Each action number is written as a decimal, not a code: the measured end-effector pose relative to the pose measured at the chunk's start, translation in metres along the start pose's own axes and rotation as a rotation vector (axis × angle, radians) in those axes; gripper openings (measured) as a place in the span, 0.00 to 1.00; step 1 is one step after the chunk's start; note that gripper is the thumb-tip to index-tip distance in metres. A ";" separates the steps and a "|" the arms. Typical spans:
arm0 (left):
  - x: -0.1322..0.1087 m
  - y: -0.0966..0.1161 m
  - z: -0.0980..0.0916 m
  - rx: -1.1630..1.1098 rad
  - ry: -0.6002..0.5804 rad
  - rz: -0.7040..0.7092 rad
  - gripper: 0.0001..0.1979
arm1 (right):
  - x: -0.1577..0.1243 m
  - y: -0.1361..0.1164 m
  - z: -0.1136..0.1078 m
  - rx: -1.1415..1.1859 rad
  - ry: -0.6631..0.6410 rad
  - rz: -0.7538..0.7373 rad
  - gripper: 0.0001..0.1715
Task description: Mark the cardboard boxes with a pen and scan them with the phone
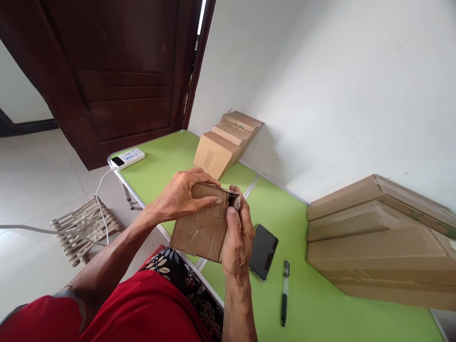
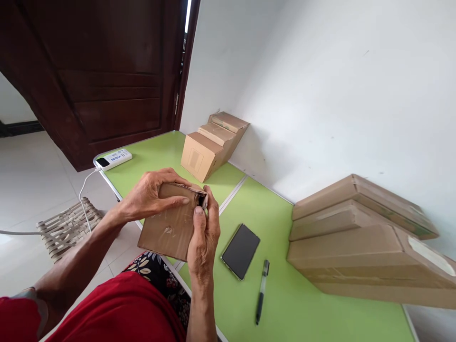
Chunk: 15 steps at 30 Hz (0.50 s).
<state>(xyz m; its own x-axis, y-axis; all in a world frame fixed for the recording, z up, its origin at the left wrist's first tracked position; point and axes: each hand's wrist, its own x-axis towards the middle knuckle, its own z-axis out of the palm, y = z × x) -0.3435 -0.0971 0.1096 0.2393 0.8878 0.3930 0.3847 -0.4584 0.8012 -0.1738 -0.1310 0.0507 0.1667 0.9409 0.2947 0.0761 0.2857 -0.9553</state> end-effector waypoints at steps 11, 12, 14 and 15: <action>-0.006 -0.001 0.024 -0.143 0.053 0.063 0.07 | -0.002 -0.004 -0.005 0.032 0.010 -0.034 0.35; -0.008 0.000 0.024 -0.096 0.063 0.045 0.09 | -0.002 -0.003 -0.004 0.038 -0.022 -0.019 0.36; -0.010 0.001 0.023 -0.014 0.092 0.017 0.13 | -0.002 0.000 -0.002 0.047 -0.076 -0.007 0.39; -0.010 0.002 0.022 0.011 0.104 0.010 0.13 | -0.002 0.000 -0.001 0.043 -0.095 -0.009 0.40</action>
<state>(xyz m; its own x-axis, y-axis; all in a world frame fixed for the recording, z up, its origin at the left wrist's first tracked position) -0.3250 -0.1077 0.0971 0.1497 0.8823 0.4463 0.3929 -0.4673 0.7920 -0.1727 -0.1329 0.0502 0.0719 0.9508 0.3014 0.0345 0.2997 -0.9534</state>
